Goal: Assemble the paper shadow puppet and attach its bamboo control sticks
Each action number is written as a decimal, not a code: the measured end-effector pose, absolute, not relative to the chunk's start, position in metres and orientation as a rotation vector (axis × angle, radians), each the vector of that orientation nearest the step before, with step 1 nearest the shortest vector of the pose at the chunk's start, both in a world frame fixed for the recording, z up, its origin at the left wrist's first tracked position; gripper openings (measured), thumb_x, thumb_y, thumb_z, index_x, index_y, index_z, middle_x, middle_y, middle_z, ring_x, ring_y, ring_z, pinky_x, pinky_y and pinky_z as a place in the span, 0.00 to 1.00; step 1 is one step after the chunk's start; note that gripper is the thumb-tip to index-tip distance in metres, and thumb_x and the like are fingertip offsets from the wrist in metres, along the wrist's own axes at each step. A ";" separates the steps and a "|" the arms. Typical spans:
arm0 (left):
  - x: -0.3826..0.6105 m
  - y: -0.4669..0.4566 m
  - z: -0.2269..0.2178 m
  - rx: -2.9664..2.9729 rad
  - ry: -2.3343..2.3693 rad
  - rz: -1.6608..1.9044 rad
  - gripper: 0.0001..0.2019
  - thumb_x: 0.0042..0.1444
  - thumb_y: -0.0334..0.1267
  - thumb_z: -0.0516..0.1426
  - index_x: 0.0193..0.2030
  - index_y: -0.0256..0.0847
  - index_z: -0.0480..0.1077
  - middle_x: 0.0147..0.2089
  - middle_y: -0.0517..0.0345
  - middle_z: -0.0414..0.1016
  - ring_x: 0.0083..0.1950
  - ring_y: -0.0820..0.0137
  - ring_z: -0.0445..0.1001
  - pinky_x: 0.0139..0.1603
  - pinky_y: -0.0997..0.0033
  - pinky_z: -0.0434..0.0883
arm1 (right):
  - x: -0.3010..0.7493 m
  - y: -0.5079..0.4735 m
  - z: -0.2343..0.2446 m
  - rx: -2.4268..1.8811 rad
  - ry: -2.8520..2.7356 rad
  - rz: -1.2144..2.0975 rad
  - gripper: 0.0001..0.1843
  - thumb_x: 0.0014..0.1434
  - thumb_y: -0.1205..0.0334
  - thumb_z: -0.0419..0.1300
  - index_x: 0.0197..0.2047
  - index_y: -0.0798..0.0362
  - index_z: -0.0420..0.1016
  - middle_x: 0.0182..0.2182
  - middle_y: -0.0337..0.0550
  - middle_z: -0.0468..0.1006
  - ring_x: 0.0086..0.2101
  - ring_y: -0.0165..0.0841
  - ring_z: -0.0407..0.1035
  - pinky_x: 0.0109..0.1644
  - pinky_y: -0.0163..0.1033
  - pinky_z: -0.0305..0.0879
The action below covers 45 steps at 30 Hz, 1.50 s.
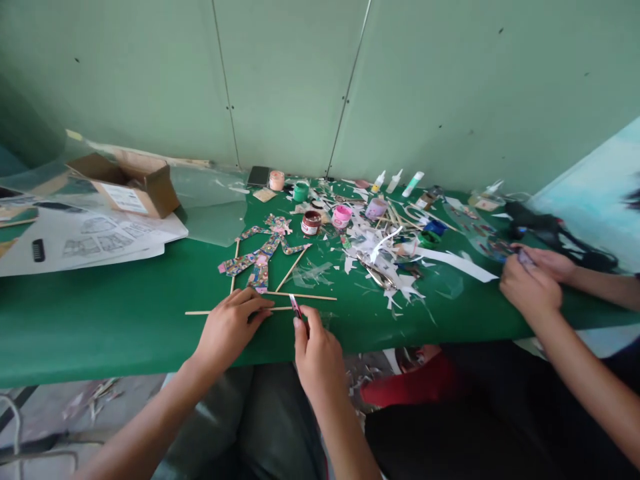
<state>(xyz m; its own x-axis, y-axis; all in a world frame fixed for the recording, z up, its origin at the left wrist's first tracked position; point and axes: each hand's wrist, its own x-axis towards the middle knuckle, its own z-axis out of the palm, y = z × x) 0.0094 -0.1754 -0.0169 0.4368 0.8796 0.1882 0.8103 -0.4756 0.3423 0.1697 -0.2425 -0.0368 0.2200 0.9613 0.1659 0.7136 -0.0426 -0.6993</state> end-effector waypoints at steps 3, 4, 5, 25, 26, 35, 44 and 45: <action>0.008 -0.174 -0.026 2.519 1.486 0.531 0.09 0.63 0.37 0.56 0.43 0.49 0.78 0.40 0.57 0.78 0.43 0.64 0.72 0.44 0.64 0.65 | 0.168 -0.249 -0.048 -1.849 -1.573 0.488 0.22 0.66 0.60 0.44 0.57 0.57 0.69 0.35 0.50 0.83 0.34 0.40 0.79 0.37 0.40 0.71; 0.007 -0.173 -0.027 2.526 1.486 0.525 0.09 0.63 0.38 0.56 0.42 0.50 0.79 0.39 0.57 0.78 0.42 0.64 0.72 0.43 0.63 0.65 | 0.168 -0.251 -0.050 -1.837 -1.585 0.490 0.22 0.67 0.61 0.44 0.58 0.57 0.69 0.38 0.50 0.84 0.36 0.40 0.80 0.38 0.40 0.72; 0.007 -0.173 -0.028 2.535 1.485 0.528 0.09 0.64 0.39 0.56 0.42 0.50 0.79 0.38 0.57 0.78 0.41 0.65 0.72 0.42 0.64 0.64 | 0.168 -0.252 -0.051 -1.820 -1.601 0.489 0.21 0.67 0.61 0.45 0.58 0.56 0.69 0.41 0.51 0.83 0.39 0.40 0.80 0.40 0.39 0.73; 0.010 -0.168 -0.039 2.587 1.414 0.826 0.06 0.61 0.37 0.58 0.38 0.47 0.78 0.34 0.60 0.77 0.34 0.67 0.70 0.33 0.64 0.60 | 0.159 -0.249 -0.047 -1.753 -1.830 0.201 0.20 0.69 0.67 0.48 0.56 0.62 0.75 0.44 0.53 0.83 0.36 0.33 0.81 0.41 0.31 0.75; 0.010 -0.168 -0.038 2.583 1.415 0.830 0.06 0.61 0.37 0.58 0.38 0.47 0.78 0.34 0.60 0.77 0.34 0.67 0.70 0.33 0.64 0.60 | 0.159 -0.249 -0.047 -1.754 -1.823 0.208 0.20 0.69 0.67 0.48 0.57 0.62 0.75 0.45 0.53 0.83 0.37 0.34 0.81 0.42 0.31 0.75; 0.011 -0.168 -0.037 2.512 1.425 0.827 0.06 0.61 0.37 0.59 0.33 0.44 0.75 0.31 0.62 0.77 0.33 0.67 0.70 0.34 0.64 0.61 | 0.160 -0.250 -0.050 -1.718 -1.835 0.219 0.20 0.68 0.68 0.50 0.58 0.60 0.73 0.46 0.53 0.82 0.40 0.34 0.80 0.45 0.33 0.76; 0.011 -0.168 -0.037 2.513 1.434 0.813 0.06 0.61 0.37 0.58 0.33 0.45 0.75 0.31 0.63 0.77 0.33 0.67 0.70 0.34 0.64 0.61 | 0.154 -0.252 -0.045 -1.840 -1.913 0.079 0.20 0.69 0.67 0.47 0.55 0.62 0.76 0.33 0.49 0.84 0.24 0.31 0.77 0.29 0.30 0.71; 0.011 -0.168 -0.037 2.513 1.428 0.810 0.06 0.61 0.36 0.58 0.33 0.45 0.75 0.32 0.62 0.78 0.33 0.67 0.70 0.34 0.64 0.61 | 0.152 -0.252 -0.043 -1.869 -1.931 0.037 0.21 0.69 0.67 0.46 0.55 0.61 0.76 0.30 0.47 0.83 0.22 0.30 0.76 0.26 0.31 0.68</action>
